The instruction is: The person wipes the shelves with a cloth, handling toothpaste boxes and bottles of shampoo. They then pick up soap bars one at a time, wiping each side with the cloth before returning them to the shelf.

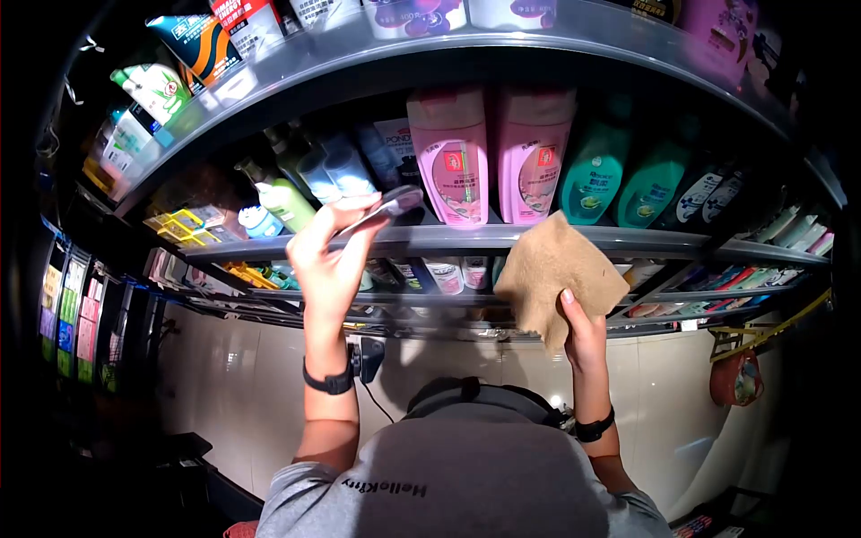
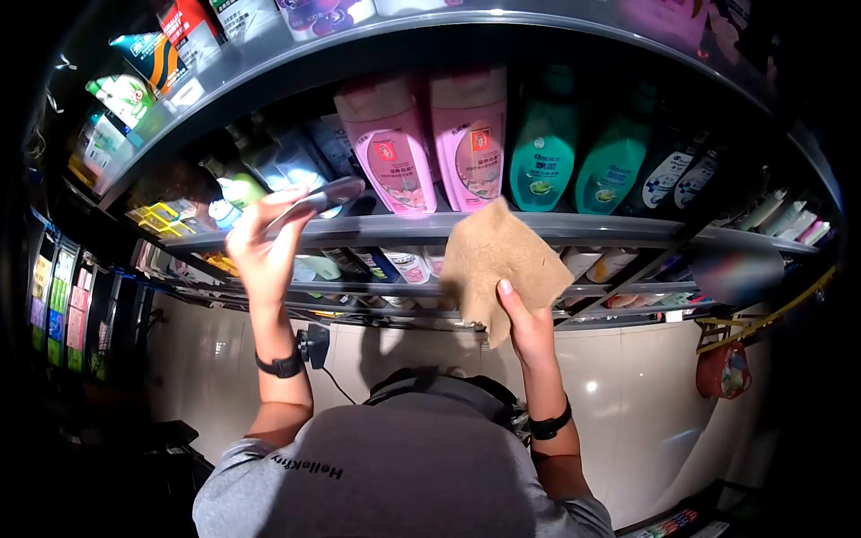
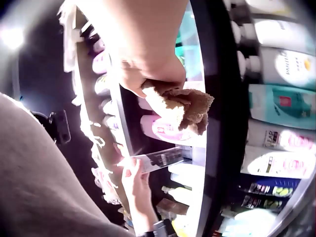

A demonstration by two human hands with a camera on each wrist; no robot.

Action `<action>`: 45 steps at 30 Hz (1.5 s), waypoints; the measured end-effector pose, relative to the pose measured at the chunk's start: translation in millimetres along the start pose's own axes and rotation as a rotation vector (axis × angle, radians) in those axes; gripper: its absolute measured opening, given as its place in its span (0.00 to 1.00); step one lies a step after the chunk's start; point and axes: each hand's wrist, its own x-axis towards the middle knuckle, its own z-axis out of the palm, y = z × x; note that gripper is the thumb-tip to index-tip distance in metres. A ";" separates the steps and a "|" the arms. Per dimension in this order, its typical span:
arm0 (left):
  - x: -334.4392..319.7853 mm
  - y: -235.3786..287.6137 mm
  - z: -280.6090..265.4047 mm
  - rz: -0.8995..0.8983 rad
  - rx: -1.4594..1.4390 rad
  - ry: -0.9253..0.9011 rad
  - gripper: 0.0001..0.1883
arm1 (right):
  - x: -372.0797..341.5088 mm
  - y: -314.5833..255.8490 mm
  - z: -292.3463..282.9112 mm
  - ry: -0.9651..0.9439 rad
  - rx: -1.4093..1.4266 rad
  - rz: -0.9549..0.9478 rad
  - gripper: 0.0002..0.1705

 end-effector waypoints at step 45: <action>-87.4 26.7 -6.7 -0.591 -0.927 0.043 0.19 | -1.6 0.3 101.2 -0.885 -0.379 0.253 0.14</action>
